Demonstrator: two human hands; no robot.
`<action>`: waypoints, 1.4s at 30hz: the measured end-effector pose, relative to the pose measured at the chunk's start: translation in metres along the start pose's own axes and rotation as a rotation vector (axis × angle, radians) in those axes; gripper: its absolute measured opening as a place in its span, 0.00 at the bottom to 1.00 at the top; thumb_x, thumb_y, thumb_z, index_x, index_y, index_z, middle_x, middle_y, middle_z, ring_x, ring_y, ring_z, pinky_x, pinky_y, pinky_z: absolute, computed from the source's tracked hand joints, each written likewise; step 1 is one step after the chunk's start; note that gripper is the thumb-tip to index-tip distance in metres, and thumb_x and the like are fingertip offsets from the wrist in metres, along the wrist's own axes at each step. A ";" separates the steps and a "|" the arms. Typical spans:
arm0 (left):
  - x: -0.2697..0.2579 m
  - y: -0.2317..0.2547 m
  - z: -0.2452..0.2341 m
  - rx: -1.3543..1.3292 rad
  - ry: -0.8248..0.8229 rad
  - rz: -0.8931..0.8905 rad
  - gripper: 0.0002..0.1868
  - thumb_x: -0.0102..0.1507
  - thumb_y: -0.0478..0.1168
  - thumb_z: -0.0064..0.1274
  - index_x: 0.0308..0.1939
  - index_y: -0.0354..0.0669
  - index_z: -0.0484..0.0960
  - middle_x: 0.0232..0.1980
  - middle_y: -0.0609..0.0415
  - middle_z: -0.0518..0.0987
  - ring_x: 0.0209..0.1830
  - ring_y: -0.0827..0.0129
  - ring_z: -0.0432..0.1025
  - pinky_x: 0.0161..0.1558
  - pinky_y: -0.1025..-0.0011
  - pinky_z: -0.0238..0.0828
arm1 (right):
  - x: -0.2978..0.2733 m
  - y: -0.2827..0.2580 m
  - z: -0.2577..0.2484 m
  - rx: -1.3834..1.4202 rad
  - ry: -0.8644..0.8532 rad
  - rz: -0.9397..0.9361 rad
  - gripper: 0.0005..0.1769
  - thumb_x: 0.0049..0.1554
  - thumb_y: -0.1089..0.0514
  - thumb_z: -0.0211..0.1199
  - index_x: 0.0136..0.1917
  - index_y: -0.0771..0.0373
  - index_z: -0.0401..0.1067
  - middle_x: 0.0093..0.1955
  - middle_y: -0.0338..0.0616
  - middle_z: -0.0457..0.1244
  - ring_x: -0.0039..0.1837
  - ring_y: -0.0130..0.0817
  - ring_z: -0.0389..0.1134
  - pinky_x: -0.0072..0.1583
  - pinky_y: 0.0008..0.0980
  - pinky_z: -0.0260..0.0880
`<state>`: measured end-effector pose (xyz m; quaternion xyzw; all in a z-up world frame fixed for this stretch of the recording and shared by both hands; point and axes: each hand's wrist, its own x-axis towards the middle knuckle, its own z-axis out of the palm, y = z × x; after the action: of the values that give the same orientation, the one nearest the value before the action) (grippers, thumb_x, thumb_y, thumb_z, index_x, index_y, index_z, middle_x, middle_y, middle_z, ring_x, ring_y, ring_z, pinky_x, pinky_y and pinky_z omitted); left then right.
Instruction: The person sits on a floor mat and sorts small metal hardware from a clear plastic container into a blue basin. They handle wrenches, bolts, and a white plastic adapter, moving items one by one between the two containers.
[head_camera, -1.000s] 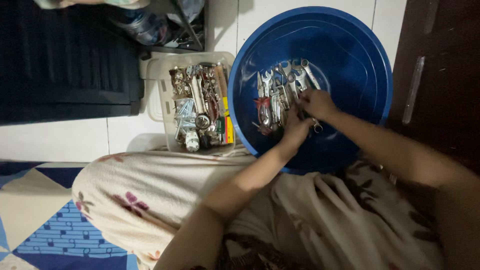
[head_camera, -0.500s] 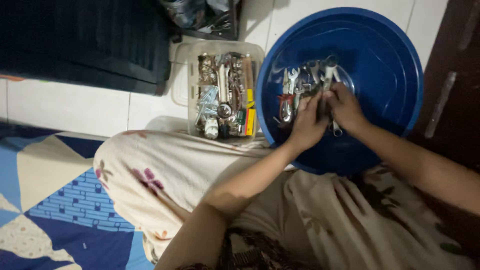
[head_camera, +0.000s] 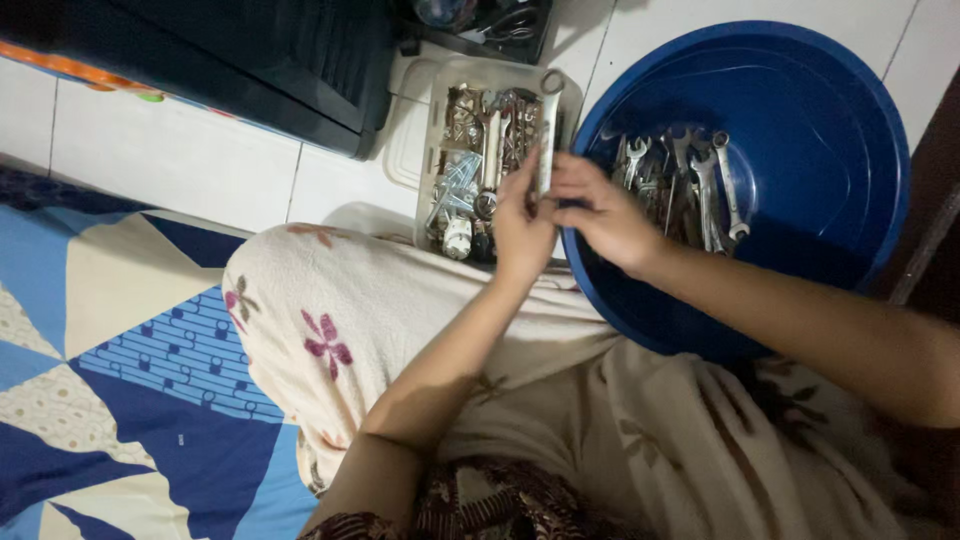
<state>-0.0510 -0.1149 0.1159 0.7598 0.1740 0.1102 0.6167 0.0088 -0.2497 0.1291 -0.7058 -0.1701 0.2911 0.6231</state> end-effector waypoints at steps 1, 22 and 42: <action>0.000 -0.014 -0.004 -0.005 0.025 -0.008 0.36 0.59 0.25 0.47 0.73 0.45 0.72 0.55 0.42 0.78 0.50 0.61 0.75 0.53 0.69 0.73 | 0.006 0.007 0.008 0.041 -0.040 0.049 0.37 0.54 0.69 0.62 0.75 0.66 0.56 0.64 0.46 0.62 0.67 0.34 0.64 0.70 0.34 0.63; 0.007 -0.114 -0.004 0.374 0.035 0.121 0.38 0.55 0.30 0.49 0.72 0.28 0.66 0.61 0.26 0.70 0.60 0.38 0.68 0.63 0.57 0.66 | 0.014 0.067 0.030 0.432 -0.328 0.487 0.47 0.55 0.71 0.54 0.84 0.61 0.42 0.76 0.54 0.54 0.67 0.34 0.60 0.65 0.34 0.63; -0.041 -0.089 0.161 -0.333 -0.095 -0.289 0.29 0.57 0.29 0.53 0.64 0.37 0.72 0.61 0.44 0.73 0.62 0.57 0.67 0.64 0.67 0.61 | -0.066 0.100 -0.094 -0.630 -0.009 0.403 0.24 0.50 0.60 0.68 0.61 0.63 0.71 0.46 0.52 0.70 0.46 0.45 0.74 0.50 0.42 0.73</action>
<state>-0.0383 -0.2603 -0.0037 0.6192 0.2313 0.0118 0.7503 0.0038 -0.3798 0.0491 -0.8810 -0.1117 0.3442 0.3049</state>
